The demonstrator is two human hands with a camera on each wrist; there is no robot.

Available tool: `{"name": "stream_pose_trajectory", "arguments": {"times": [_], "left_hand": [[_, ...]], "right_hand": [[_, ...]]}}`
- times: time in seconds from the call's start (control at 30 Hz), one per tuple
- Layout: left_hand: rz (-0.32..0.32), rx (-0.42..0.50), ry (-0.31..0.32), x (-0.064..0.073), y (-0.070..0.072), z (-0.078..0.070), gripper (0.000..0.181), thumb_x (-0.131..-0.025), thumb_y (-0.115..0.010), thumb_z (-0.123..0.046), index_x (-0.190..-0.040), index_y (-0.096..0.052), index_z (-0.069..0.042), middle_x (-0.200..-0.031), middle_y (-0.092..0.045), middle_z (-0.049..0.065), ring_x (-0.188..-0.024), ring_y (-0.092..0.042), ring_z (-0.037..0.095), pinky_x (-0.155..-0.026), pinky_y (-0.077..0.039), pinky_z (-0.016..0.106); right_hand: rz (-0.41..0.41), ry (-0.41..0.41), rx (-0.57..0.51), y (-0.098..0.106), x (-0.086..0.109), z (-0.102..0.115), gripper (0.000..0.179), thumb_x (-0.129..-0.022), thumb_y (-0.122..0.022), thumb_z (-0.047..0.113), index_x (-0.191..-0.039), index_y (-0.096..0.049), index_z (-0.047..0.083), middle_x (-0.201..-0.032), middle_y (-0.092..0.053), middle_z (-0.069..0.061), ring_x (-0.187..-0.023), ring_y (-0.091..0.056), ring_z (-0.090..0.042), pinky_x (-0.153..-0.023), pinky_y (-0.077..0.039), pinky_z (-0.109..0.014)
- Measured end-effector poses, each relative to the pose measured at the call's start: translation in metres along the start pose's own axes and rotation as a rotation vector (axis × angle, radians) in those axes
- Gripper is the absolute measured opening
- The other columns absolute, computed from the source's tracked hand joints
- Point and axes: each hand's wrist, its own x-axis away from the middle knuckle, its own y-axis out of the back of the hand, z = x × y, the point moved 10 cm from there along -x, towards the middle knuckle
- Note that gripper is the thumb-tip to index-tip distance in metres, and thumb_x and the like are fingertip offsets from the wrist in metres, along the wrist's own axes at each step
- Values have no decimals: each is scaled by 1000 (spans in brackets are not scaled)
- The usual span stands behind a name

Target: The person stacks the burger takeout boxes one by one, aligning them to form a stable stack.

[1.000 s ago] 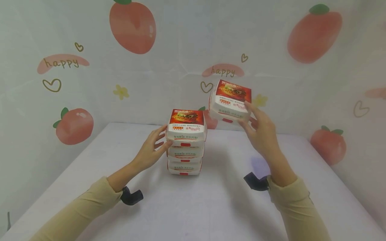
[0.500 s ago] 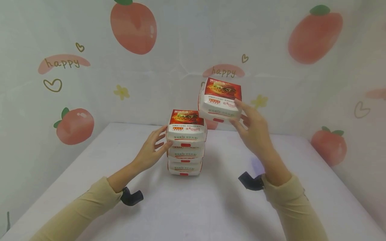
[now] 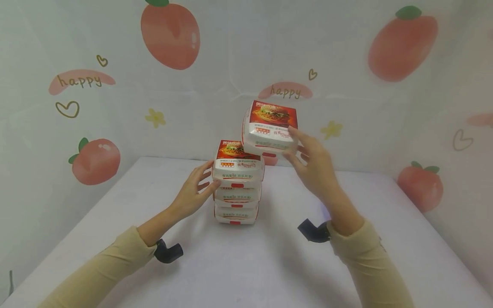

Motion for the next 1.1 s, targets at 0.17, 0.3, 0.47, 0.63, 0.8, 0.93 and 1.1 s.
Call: {"name": "stream_pose_trajectory", "arguments": {"times": [0.17,0.3,0.47,0.63,0.8,0.93,1.1], "left_hand": [[0,1,-2,0,0,1,64,-94,-55,-31,-148,-23,-14,-148,-27,16,-136,-33,38,-107,-39,50],[-1,-3,-5,1,0,1,64,-94,-55,-31,-148,-23,-14,-148,-27,16,-136,-33,38,-107,-39,50],[-2,-5,-12,1,0,1,64,-94,-55,-30,-148,-24,-14,-148,-27,16,-136,-34,38,-107,-40,50],[-1,-7,-9,1,0,1,63,-94,-55,-30,-147,-24,-14,-148,-28,16,-136,-34,38,-107,-39,50],[-3,-6,-10,1,0,0,63,-94,-55,-30,-147,-24,-13,-148,-28,16,-136,-34,38,-107,-40,50],[0,-7,-13,0,-1,1,64,-94,-55,-29,-148,-24,-14,-148,-27,16,-136,-33,38,-107,-39,51],[3,-14,-16,-1,-1,1,66,-94,-55,-30,-148,-22,-13,-149,-27,16,-136,-33,38,-107,-40,50]], "right_hand": [[20,17,6,-6,-1,5,60,-87,-64,11,-142,-41,16,-137,-46,-21,-120,-51,-43,-89,-49,-54],[33,30,5,-11,-2,8,60,-87,-64,9,-142,-40,16,-137,-46,-21,-120,-51,-43,-90,-49,-54],[35,53,3,-15,-3,12,59,-87,-65,10,-141,-42,14,-137,-47,-21,-119,-52,-41,-90,-50,-51],[47,71,3,-20,-5,15,59,-87,-65,9,-141,-42,14,-137,-47,-21,-121,-51,-39,-90,-51,-51],[59,84,0,-26,-6,19,59,-87,-65,10,-141,-42,13,-136,-47,-21,-121,-51,-39,-90,-51,-50],[61,99,-4,-28,-7,23,58,-87,-65,11,-140,-43,12,-135,-48,-21,-118,-54,-39,-89,-52,-49],[72,101,-11,-31,-8,27,57,-87,-65,11,-140,-43,12,-135,-48,-21,-117,-55,-40,-89,-52,-49]]}}
